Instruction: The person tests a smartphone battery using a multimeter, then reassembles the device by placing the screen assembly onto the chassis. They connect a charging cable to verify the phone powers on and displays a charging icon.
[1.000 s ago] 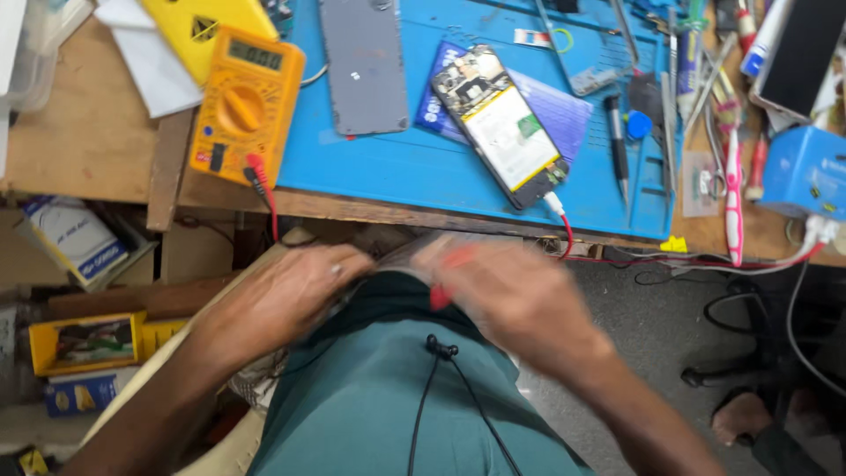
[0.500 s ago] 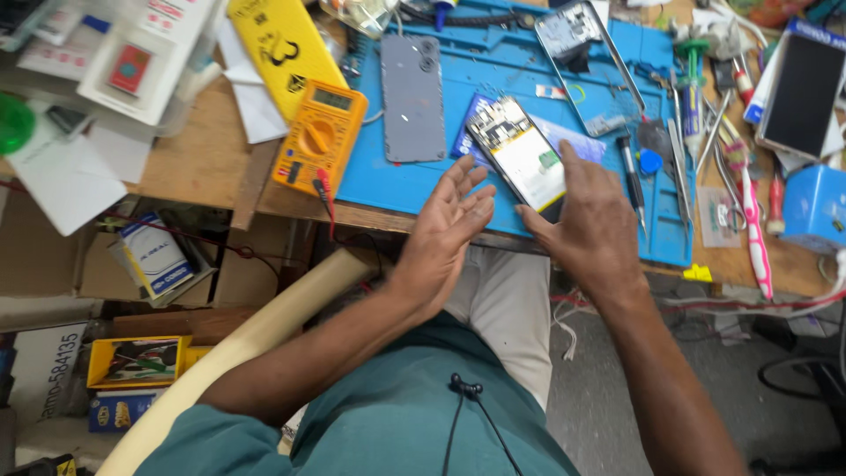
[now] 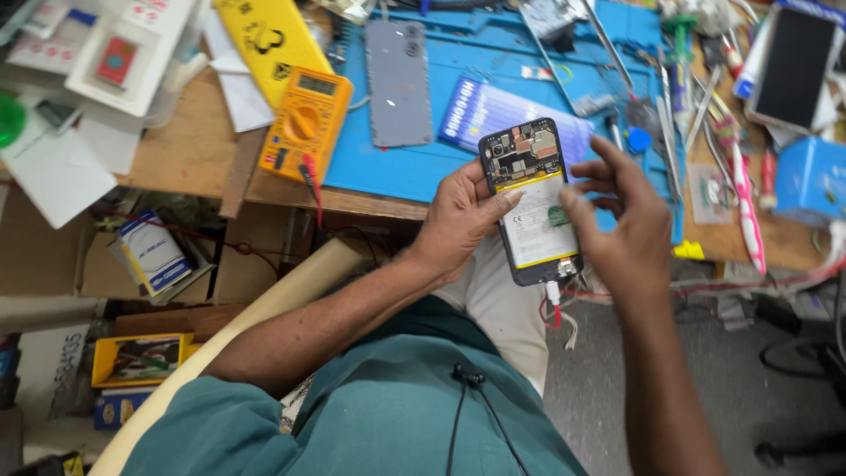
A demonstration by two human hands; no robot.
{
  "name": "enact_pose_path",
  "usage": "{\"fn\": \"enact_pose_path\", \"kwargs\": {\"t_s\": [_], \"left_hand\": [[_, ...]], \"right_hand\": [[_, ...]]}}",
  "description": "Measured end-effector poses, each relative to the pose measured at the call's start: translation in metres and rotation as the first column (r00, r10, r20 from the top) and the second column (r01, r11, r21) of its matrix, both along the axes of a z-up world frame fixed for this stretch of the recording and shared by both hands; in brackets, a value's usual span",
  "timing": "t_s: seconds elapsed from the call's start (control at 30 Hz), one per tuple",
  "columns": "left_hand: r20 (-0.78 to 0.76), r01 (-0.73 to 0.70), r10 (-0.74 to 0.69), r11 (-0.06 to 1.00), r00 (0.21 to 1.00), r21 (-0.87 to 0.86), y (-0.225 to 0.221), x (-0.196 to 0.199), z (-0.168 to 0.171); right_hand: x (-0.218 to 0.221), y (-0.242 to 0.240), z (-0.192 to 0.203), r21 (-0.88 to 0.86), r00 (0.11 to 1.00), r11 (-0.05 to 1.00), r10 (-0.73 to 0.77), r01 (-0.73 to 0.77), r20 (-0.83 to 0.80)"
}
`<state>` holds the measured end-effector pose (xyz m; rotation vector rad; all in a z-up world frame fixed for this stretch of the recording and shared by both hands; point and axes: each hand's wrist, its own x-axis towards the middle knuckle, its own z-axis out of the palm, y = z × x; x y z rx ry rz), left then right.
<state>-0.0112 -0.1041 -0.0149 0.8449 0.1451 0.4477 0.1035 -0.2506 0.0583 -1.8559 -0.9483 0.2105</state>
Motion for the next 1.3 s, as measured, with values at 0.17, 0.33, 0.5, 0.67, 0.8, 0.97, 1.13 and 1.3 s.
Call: {"fn": "enact_pose_path", "kwargs": {"t_s": [0.17,0.33,0.5,0.67,0.8,0.97,1.13,1.3], "left_hand": [[0.025,0.101,-0.104,0.989,0.994,0.107,-0.004,0.009,0.000],[-0.020,0.132,-0.131,0.983,0.991,0.128,-0.001,0.013,0.000],[-0.085,0.093,-0.076,0.970,0.993,0.223,0.001,0.022,-0.002],[-0.117,0.032,0.011,0.933,0.993,0.359,-0.001,0.024,-0.001],[-0.152,0.032,0.036,0.906,0.988,0.421,-0.001,0.020,0.001],[-0.125,0.018,0.040,0.902,0.991,0.432,-0.002,0.020,0.003],[-0.129,0.029,0.032,0.895,0.991,0.445,-0.002,0.021,0.004],[-0.129,0.017,0.043,0.899,0.991,0.437,-0.003,0.021,0.004]], "right_hand": [[0.034,0.005,-0.007,0.040,0.924,0.993,0.119,-0.112,-0.363],[0.034,0.005,-0.014,0.000,0.927,0.991,0.125,-0.133,-0.354],[0.029,0.004,-0.018,-0.068,0.958,0.996,0.035,-0.056,-0.286],[0.024,0.005,-0.019,-0.041,0.948,0.998,0.034,-0.049,-0.317],[0.020,0.004,-0.021,-0.025,0.963,0.999,0.014,-0.022,-0.267],[0.021,0.005,-0.025,-0.008,0.939,0.999,0.029,-0.034,-0.342],[0.021,0.002,-0.027,0.004,0.936,1.000,0.030,-0.030,-0.352],[0.019,0.000,-0.026,0.011,0.939,1.000,0.027,-0.025,-0.344]]}}
